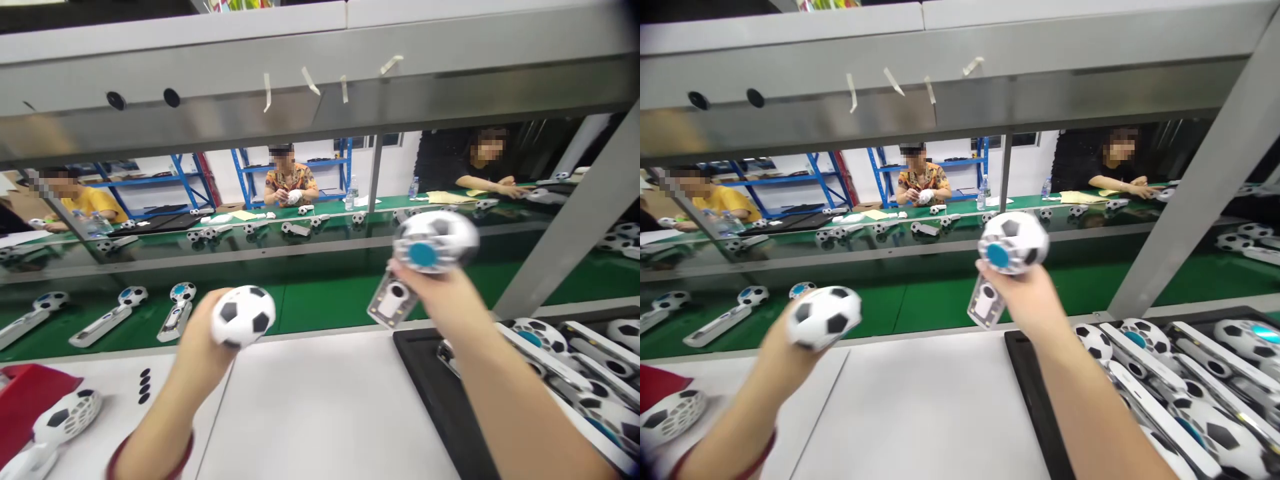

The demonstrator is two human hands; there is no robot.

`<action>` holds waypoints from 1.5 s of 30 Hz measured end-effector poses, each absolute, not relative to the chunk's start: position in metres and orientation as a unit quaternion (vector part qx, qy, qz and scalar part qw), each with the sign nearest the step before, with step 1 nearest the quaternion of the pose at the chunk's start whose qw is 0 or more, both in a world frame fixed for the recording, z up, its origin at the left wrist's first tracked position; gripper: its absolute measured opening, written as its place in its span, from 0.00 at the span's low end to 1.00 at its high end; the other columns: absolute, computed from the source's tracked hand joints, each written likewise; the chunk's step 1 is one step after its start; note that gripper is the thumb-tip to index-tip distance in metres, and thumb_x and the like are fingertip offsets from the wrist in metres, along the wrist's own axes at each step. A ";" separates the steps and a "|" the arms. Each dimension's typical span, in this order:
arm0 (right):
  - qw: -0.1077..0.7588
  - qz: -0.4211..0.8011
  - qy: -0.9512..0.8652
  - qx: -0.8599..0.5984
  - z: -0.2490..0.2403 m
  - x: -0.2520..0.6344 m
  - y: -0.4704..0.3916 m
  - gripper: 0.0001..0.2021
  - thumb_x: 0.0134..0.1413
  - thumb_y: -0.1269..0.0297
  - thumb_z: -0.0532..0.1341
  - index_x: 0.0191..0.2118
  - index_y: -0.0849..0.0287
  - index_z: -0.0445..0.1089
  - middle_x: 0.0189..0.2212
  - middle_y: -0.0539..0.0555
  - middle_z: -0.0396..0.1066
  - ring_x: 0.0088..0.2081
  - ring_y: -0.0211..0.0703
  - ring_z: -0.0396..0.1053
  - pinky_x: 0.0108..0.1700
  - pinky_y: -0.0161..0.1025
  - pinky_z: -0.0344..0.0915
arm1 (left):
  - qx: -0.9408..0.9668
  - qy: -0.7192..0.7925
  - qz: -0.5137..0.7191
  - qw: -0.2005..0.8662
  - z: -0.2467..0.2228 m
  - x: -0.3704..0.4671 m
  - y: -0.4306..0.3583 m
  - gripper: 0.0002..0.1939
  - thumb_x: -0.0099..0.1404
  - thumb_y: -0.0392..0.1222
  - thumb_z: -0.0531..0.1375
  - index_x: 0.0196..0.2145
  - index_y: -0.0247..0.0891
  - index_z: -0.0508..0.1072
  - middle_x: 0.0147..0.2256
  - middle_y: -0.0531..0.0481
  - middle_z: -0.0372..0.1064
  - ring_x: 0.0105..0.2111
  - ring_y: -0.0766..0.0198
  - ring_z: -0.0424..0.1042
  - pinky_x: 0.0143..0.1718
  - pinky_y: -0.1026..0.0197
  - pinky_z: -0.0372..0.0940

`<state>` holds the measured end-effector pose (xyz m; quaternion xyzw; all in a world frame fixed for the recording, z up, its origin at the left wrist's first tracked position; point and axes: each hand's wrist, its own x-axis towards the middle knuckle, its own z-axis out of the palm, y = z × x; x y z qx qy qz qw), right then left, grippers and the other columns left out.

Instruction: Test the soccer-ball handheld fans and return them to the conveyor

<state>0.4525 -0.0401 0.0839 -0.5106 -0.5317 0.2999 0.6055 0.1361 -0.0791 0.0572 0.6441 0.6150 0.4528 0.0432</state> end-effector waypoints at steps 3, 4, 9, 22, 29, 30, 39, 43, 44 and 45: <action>0.525 0.310 -0.590 -0.529 0.049 0.419 0.017 0.21 0.41 0.57 0.64 0.43 0.60 0.67 0.38 0.54 0.72 0.40 0.48 0.70 0.42 0.43 0.66 | 0.657 0.633 0.380 0.154 0.044 0.155 -0.027 0.24 0.44 0.43 0.64 0.41 0.37 0.69 0.41 0.45 0.71 0.43 0.51 0.69 0.42 0.56 0.65; 0.496 0.288 -0.612 -0.545 0.035 0.412 0.034 0.23 0.43 0.58 0.63 0.47 0.59 0.64 0.41 0.54 0.71 0.41 0.45 0.69 0.43 0.41 0.65 | 0.660 0.636 0.362 0.167 0.037 0.159 -0.009 0.20 0.48 0.44 0.63 0.39 0.36 0.70 0.39 0.45 0.72 0.41 0.52 0.70 0.41 0.56 0.65; 0.414 0.247 -0.624 -0.615 -0.029 0.403 0.082 0.38 0.47 0.61 0.60 0.62 0.58 0.42 0.47 0.62 0.65 0.43 0.50 0.67 0.42 0.44 0.64 | 0.668 0.654 0.316 0.160 -0.007 0.159 0.052 0.15 0.56 0.42 0.59 0.41 0.35 0.69 0.38 0.44 0.73 0.38 0.57 0.71 0.38 0.59 0.65; 0.308 0.154 -0.716 -0.608 -0.047 0.388 0.047 0.21 0.52 0.63 0.54 0.53 0.58 0.61 0.53 0.62 0.56 0.55 0.58 0.52 0.53 0.52 0.53 | 0.719 0.656 0.228 0.024 -0.068 0.119 0.035 0.10 0.59 0.38 0.56 0.37 0.35 0.72 0.42 0.42 0.66 0.47 0.53 0.63 0.48 0.52 0.59; 0.316 0.241 -0.788 -0.471 -0.058 0.376 0.017 0.21 0.54 0.62 0.53 0.55 0.55 0.58 0.51 0.55 0.60 0.50 0.44 0.61 0.49 0.40 0.61 | 0.675 0.681 0.275 -0.068 -0.066 0.073 -0.014 0.13 0.59 0.39 0.51 0.37 0.33 0.72 0.42 0.39 0.66 0.46 0.52 0.63 0.52 0.50 0.56; 0.319 0.248 -0.787 -0.466 -0.059 0.375 0.017 0.20 0.54 0.62 0.52 0.54 0.55 0.59 0.50 0.56 0.60 0.49 0.45 0.62 0.48 0.40 0.62 | 0.662 0.689 0.284 -0.082 -0.067 0.069 -0.021 0.13 0.59 0.39 0.51 0.37 0.33 0.72 0.42 0.39 0.66 0.46 0.52 0.63 0.51 0.49 0.56; 0.344 0.300 -0.779 -0.431 -0.056 0.375 0.020 0.15 0.54 0.65 0.53 0.47 0.55 0.65 0.45 0.55 0.65 0.43 0.43 0.66 0.45 0.41 0.64 | 0.607 0.712 0.316 -0.157 -0.073 0.064 -0.039 0.11 0.59 0.39 0.52 0.34 0.35 0.73 0.44 0.37 0.62 0.49 0.48 0.58 0.53 0.46 0.52; 0.354 0.326 -0.763 -0.433 -0.061 0.377 0.025 0.13 0.53 0.66 0.53 0.45 0.56 0.67 0.44 0.56 0.66 0.42 0.43 0.67 0.45 0.41 0.64 | 0.598 0.719 0.312 -0.170 -0.075 0.064 -0.040 0.11 0.58 0.38 0.52 0.33 0.35 0.73 0.47 0.36 0.60 0.53 0.45 0.52 0.53 0.44 0.51; 0.356 0.333 -0.759 -0.432 -0.062 0.376 0.025 0.13 0.53 0.67 0.53 0.44 0.57 0.67 0.43 0.56 0.66 0.42 0.43 0.68 0.45 0.41 0.65 | 0.598 0.719 0.311 -0.169 -0.076 0.064 -0.041 0.11 0.58 0.38 0.52 0.32 0.36 0.73 0.47 0.37 0.60 0.53 0.44 0.50 0.54 0.44 0.51; 0.359 0.341 -0.754 -0.431 -0.062 0.376 0.026 0.13 0.53 0.67 0.53 0.44 0.57 0.67 0.43 0.56 0.66 0.42 0.42 0.68 0.45 0.40 0.65 | 0.601 0.718 0.309 -0.167 -0.077 0.064 -0.041 0.10 0.58 0.37 0.52 0.30 0.36 0.73 0.48 0.37 0.60 0.54 0.44 0.50 0.54 0.43 0.51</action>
